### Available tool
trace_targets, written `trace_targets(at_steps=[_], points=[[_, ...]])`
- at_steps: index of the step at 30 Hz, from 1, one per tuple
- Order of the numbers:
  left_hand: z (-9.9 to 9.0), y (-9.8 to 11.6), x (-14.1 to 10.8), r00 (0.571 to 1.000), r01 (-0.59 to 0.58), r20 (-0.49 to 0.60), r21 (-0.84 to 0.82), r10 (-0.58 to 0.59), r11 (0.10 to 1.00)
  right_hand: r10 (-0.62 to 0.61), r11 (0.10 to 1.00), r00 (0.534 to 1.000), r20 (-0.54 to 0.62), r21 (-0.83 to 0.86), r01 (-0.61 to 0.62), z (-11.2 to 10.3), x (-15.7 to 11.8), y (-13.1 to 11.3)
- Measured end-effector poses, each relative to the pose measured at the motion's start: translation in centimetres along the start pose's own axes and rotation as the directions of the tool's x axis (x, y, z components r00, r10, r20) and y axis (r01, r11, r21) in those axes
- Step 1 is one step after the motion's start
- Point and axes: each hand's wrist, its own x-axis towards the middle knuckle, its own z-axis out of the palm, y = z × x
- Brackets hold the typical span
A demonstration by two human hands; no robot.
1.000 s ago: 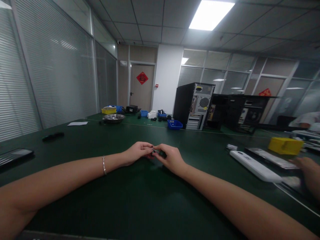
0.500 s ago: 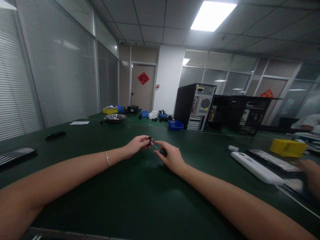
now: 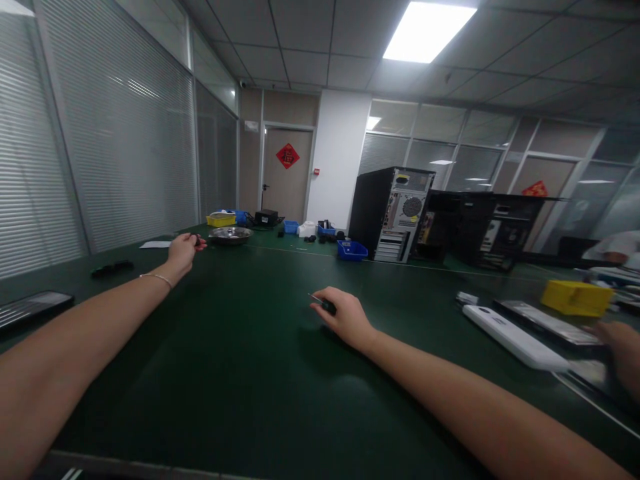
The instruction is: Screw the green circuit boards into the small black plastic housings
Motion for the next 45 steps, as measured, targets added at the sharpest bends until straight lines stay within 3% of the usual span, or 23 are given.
trace_targets(at_steps=[5, 7, 9, 12, 16, 19, 22, 33, 39, 45], points=[[-0.9, 1.0, -0.1, 1.000, -0.003, 0.017, 0.042, 0.003, 0.999, 0.004, 1.000, 1.000, 0.022, -0.007, -0.004, 0.0, 0.0, -0.2], [0.2, 1.0, -1.0, 0.994, 0.001, 0.109, 0.056, -0.007, 0.998, 0.009, 1.000, 1.000, 0.029, -0.006, -0.009, -0.1, 0.1, -0.3], [2.5, 0.6, -2.7, 0.967, 0.011, 0.252, 0.073, -0.029, 0.997, 0.021, 1.000, 0.999, 0.032, -0.005, -0.021, 0.0, 0.1, -0.1], [7.3, -0.1, -6.4, 0.857, 0.012, 0.512, 0.098, -0.061, 0.995, 0.055, 0.998, 0.998, 0.034, -0.006, -0.055, 0.2, 0.1, 0.5], [12.0, 0.1, -12.3, 0.634, -0.051, 0.773, 0.087, -0.035, 0.995, 0.111, 0.994, 0.994, 0.015, -0.001, -0.111, 0.6, 0.3, 1.8], [12.8, 0.8, -15.7, 0.494, -0.110, 0.869, 0.048, 0.013, 0.993, 0.127, 0.992, 0.992, -0.020, 0.023, -0.127, 0.9, 0.3, 2.3], [12.5, 1.3, -17.1, 0.425, -0.168, 0.903, 0.007, 0.066, 0.986, 0.124, 0.991, 0.991, -0.056, 0.050, -0.121, 0.9, 0.2, 2.2], [12.2, 1.6, -16.8, 0.474, -0.262, 0.869, -0.014, 0.141, 0.965, 0.141, 0.974, 0.957, -0.253, 0.207, -0.089, 0.5, 0.4, 1.8], [12.0, 2.2, -17.2, 0.480, -0.310, 0.863, -0.001, 0.158, 0.951, 0.116, 0.958, 0.986, -0.119, 0.275, -0.080, 0.9, 0.3, 1.6], [11.9, 2.5, -16.9, 0.516, -0.356, 0.837, 0.018, 0.181, 0.934, 0.135, 0.981, 0.986, -0.101, 0.152, -0.119, 0.4, 0.1, 1.3]])
